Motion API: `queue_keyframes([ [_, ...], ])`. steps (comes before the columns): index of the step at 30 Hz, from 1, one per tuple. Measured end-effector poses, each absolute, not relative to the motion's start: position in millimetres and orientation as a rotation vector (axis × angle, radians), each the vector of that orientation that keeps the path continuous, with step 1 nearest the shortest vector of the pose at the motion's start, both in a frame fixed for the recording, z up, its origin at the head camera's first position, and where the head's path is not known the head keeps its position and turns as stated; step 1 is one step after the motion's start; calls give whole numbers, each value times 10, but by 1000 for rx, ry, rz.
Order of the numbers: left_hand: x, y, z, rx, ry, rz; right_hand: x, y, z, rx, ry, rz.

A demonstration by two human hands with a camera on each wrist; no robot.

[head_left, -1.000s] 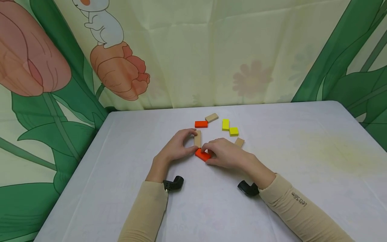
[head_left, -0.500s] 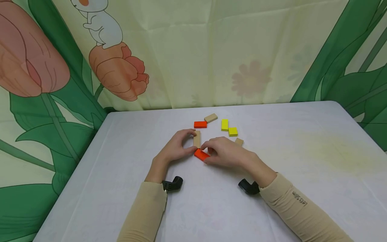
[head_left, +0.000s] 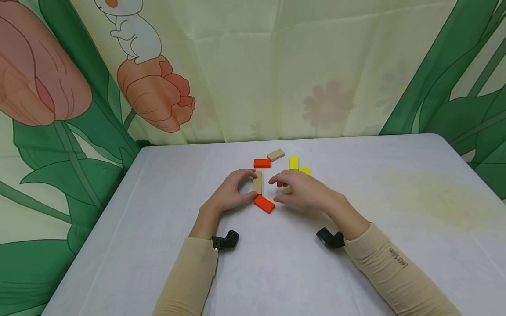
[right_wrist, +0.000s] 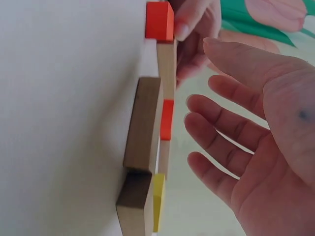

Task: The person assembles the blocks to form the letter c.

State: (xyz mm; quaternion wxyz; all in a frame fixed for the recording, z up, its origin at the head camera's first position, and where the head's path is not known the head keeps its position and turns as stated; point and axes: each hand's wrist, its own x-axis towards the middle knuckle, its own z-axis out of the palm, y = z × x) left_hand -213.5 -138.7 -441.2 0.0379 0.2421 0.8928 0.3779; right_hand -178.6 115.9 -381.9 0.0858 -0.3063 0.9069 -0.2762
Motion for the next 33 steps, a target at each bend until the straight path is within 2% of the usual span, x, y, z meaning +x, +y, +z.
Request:
queue_keyframes([
  [33,-2123,-1387,-4414,741,2758,1157,-1911,1320,-3868,-861,2653,-820],
])
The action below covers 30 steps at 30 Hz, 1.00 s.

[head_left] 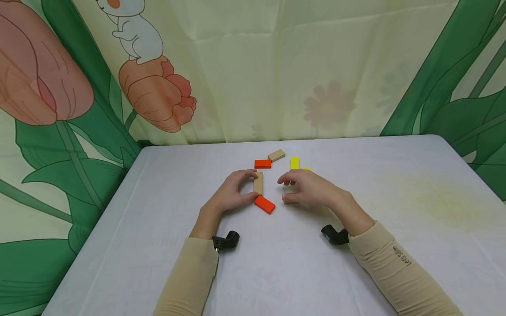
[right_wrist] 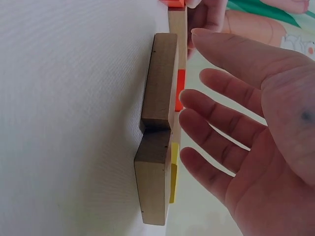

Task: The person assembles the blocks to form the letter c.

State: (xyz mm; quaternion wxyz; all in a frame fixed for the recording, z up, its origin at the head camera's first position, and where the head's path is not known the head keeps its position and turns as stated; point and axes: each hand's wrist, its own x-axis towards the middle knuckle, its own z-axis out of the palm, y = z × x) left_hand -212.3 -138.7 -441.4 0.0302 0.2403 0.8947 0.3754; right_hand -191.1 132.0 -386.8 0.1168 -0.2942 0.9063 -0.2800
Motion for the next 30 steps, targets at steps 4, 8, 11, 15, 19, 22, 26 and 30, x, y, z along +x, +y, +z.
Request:
queue_keyframes([
  [4,-2127,-1388,-4422,738,2757,1158,-1915,1333,-3874,-857,2649,-820],
  [8,-2125,-1386,-4419,727,2755,1157,-1915,1341,-3863,-845,2634,-820],
  [11,-2121,-1384,-4417,730,2756,1157,-1916,1350,-3863,-852,2631,-811],
  [15,-2118,-1386,-4423,742,2758,1157,-1929,1365,-3877,-843,2628,-791],
  [19,-2113,-1388,-4427,750,2757,1154,-1946,1378,-3892,-814,2614,-757],
  [22,-2108,-1389,-4424,751,2759,1149,-1952,1390,-3898,-800,2608,-744],
  [26,-2106,-1390,-4418,742,2766,1135,-1950,1402,-3889,-774,2596,-743],
  [30,-2110,-1388,-4413,749,2769,1140,-1953,1409,-3890,-754,2581,-732],
])
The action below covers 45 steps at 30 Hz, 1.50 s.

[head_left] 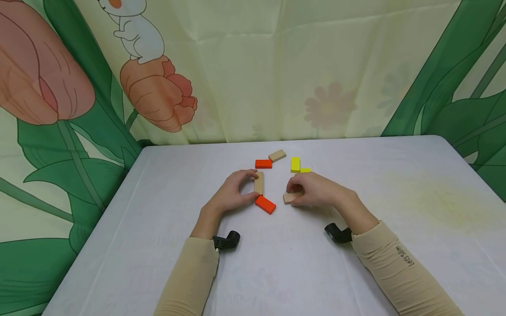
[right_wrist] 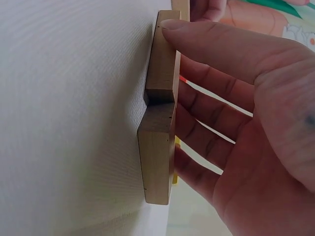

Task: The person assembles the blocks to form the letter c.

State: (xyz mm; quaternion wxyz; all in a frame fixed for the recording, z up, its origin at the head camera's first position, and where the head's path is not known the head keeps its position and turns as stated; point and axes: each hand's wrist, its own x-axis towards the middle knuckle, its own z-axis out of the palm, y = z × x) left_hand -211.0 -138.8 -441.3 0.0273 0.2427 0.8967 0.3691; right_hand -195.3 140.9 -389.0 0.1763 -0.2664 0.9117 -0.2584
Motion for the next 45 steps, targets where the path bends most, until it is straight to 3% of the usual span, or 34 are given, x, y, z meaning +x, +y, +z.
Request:
queue_keyframes([
  [45,-2125,-1368,-4441,781,2773,1161,-1880,1367,-3848,-749,2604,-720],
])
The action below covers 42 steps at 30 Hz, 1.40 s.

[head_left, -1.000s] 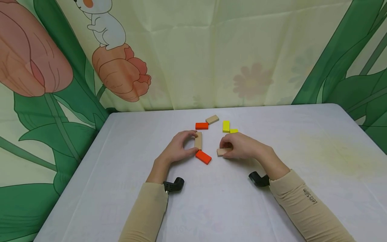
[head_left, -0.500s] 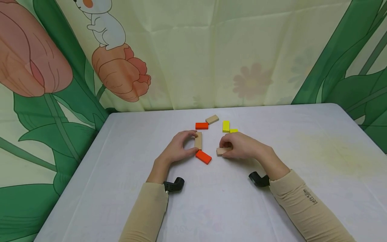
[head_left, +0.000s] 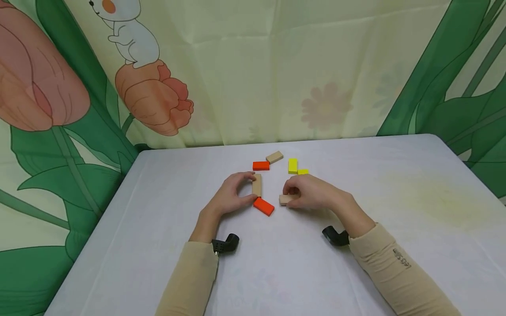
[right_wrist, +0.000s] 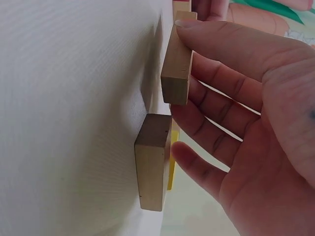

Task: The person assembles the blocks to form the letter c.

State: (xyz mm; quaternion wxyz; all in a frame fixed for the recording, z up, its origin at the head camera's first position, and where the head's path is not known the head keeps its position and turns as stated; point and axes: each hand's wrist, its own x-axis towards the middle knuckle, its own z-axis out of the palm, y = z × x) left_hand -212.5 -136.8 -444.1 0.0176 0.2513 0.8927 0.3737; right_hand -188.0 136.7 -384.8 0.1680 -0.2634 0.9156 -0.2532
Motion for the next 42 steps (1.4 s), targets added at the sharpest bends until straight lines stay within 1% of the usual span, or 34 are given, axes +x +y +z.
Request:
queue_keyframes([
  [12,-2093,-1370,-4408,715,2767,1156,-1869,1319,-3842,-760,2594,-723],
  [42,-2099,-1376,-4426,738,2775,1158,-1764,1385,-3905,-812,2602,-705],
])
